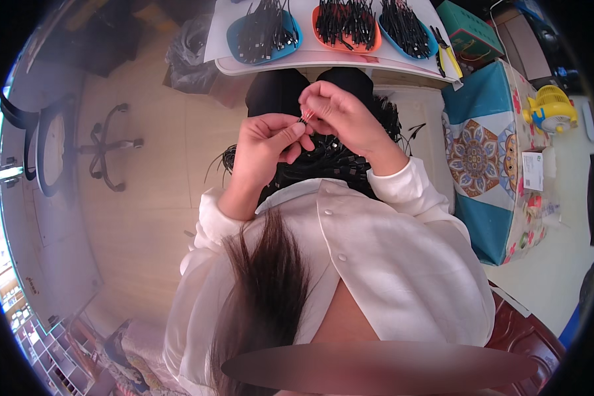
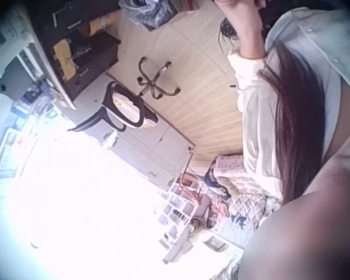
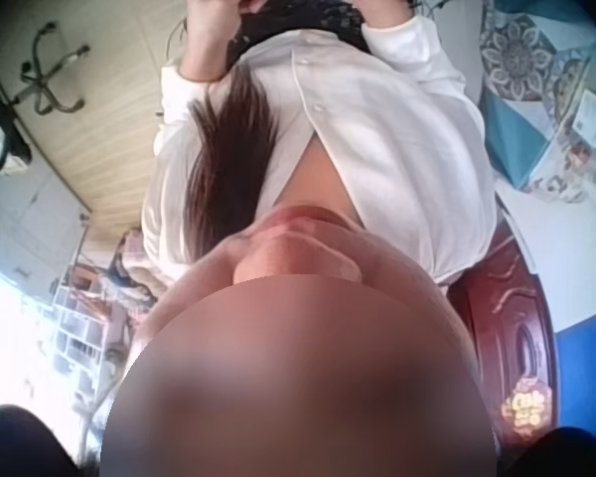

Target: The person sits on the floor and repeatedly picks up black wires, attaches small connectors to their ends, and places the finished units into trays. The person handles the wires and connectors by hand and organizes the completed items into separate containers.

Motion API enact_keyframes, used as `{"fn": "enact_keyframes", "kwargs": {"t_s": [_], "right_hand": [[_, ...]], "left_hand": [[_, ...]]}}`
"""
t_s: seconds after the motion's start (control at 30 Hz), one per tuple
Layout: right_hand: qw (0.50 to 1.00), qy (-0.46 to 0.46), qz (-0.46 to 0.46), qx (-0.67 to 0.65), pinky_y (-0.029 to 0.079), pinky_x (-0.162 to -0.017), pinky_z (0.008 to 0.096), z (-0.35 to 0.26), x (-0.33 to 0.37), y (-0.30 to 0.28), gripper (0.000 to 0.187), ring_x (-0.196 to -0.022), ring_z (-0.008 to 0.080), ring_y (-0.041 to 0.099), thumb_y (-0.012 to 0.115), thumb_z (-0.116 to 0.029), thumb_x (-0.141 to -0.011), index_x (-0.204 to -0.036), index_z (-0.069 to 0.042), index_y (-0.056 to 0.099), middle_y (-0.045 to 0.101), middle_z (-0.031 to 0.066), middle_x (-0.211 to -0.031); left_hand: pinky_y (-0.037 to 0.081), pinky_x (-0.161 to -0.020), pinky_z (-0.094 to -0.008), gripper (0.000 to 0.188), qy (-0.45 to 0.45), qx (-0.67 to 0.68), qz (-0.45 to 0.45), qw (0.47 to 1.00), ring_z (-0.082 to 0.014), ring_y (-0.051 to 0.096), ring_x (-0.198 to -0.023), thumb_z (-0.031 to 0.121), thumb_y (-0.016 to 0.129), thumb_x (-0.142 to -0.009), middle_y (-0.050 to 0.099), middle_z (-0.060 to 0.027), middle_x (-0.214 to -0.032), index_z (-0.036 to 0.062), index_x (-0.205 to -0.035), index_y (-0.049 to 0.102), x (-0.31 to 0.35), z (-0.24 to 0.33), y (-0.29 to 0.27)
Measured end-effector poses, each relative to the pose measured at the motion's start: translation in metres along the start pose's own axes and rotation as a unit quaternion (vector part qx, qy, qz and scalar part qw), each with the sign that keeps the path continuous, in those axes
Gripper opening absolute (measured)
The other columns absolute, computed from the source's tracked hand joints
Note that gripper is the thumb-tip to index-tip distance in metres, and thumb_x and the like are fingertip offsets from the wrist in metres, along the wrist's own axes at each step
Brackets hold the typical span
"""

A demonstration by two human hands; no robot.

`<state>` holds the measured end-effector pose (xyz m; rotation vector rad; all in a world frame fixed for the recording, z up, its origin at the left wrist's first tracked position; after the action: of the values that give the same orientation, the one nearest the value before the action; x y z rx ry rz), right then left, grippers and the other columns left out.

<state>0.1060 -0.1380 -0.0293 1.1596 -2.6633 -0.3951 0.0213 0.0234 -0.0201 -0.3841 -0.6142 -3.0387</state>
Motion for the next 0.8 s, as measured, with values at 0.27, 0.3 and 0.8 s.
{"fn": "enact_keyframes", "kwargs": {"t_s": [0.27, 0.3, 0.8], "right_hand": [[0.872, -0.198, 0.048, 0.445, 0.037, -0.047, 0.0314, -0.013, 0.007, 0.013, 0.035, -0.049, 0.018, 0.05, 0.06, -0.026, -0.095, -0.072, -0.002, 0.053, 0.053, 0.0096, -0.058], [0.864, -0.219, 0.046, 0.452, 0.038, -0.047, 0.0317, -0.011, 0.006, 0.013, 0.034, -0.049, 0.0184, 0.051, 0.06, -0.026, -0.095, -0.072, -0.001, 0.054, 0.055, 0.0102, -0.059], [0.849, -0.197, 0.02, 0.489, 0.046, -0.065, 0.0246, -0.032, 0.023, -0.039, 0.021, -0.077, 0.0129, 0.058, 0.065, -0.015, -0.091, -0.108, -0.003, 0.065, 0.062, 0.0064, -0.091]], "left_hand": [[0.035, -0.045, -0.0186, 0.012, 0.009, -0.052, 0.001, 0.999, -0.005, 0.049, -0.051, 0.005, 0.062, -0.091, 0.066, -0.0068, -0.068, -0.0037, -0.087, 0.069, 0.005, 0.002, 0.002], [0.035, -0.045, -0.0188, 0.012, 0.008, -0.063, 0.002, 0.998, -0.005, 0.048, -0.051, 0.005, 0.062, -0.091, 0.065, -0.0065, -0.068, -0.0038, -0.086, 0.069, 0.005, 0.002, 0.002], [0.027, -0.042, -0.0185, 0.011, -0.061, 0.023, -0.05, 0.997, -0.005, 0.041, -0.045, 0.001, 0.061, -0.089, 0.063, -0.01, -0.065, -0.0074, -0.089, 0.068, 0.01, 0.009, -0.011]]}}
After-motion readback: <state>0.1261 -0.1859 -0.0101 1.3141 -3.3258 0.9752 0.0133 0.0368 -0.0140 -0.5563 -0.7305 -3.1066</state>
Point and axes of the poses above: each hand's wrist, its own x-axis away from the middle knuckle, its own y-axis out of the palm, z = x × y, the point moved 1 cm from there along -x, towards the middle knuckle
